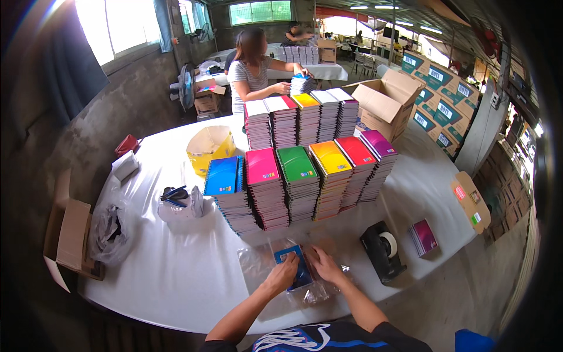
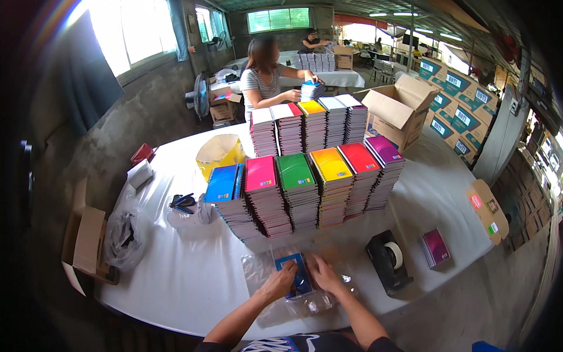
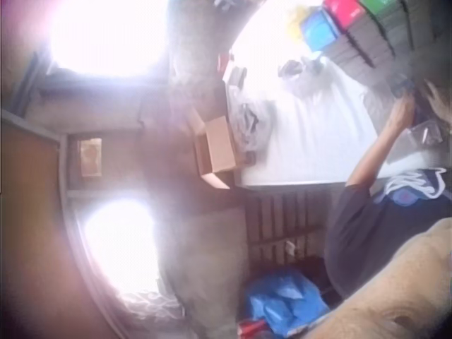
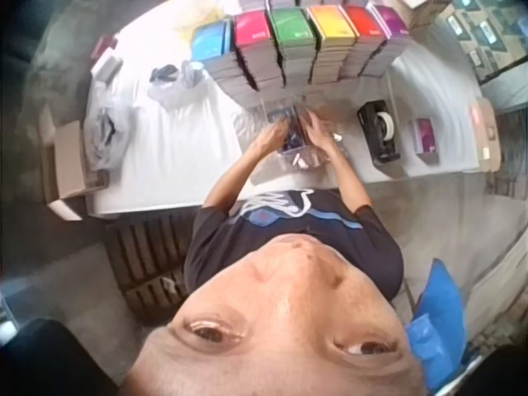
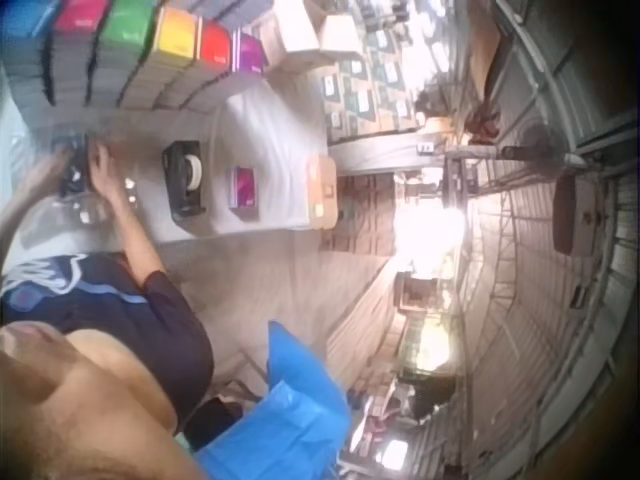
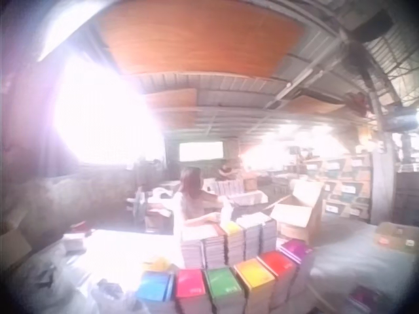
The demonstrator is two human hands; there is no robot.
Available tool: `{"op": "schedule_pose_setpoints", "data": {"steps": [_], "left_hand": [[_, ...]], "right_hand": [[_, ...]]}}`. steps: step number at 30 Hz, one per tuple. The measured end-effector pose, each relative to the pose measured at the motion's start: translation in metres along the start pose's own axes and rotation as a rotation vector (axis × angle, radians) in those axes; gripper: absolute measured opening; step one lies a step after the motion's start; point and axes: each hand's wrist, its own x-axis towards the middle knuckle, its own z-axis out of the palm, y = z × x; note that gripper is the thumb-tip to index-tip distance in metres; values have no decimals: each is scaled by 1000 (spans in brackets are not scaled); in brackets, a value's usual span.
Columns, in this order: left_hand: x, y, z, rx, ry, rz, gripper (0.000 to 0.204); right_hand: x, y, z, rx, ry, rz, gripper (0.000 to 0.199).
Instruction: The person picks up notebooks of different colors from stacks on a table, groups them into a set, places them inside a plastic bag, and then seals the bag using a tape dispenser.
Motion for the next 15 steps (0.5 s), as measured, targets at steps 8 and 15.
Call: {"op": "schedule_pose_setpoints", "data": {"steps": [8, 15], "left_hand": [[-8, 7, -12, 18, 22, 29, 51], [-7, 11, -15, -20, -12, 0, 51]], "right_hand": [[74, 21, 12, 493, -377, 252, 53], [104, 25, 0, 414, -650, 224, 44]]}}
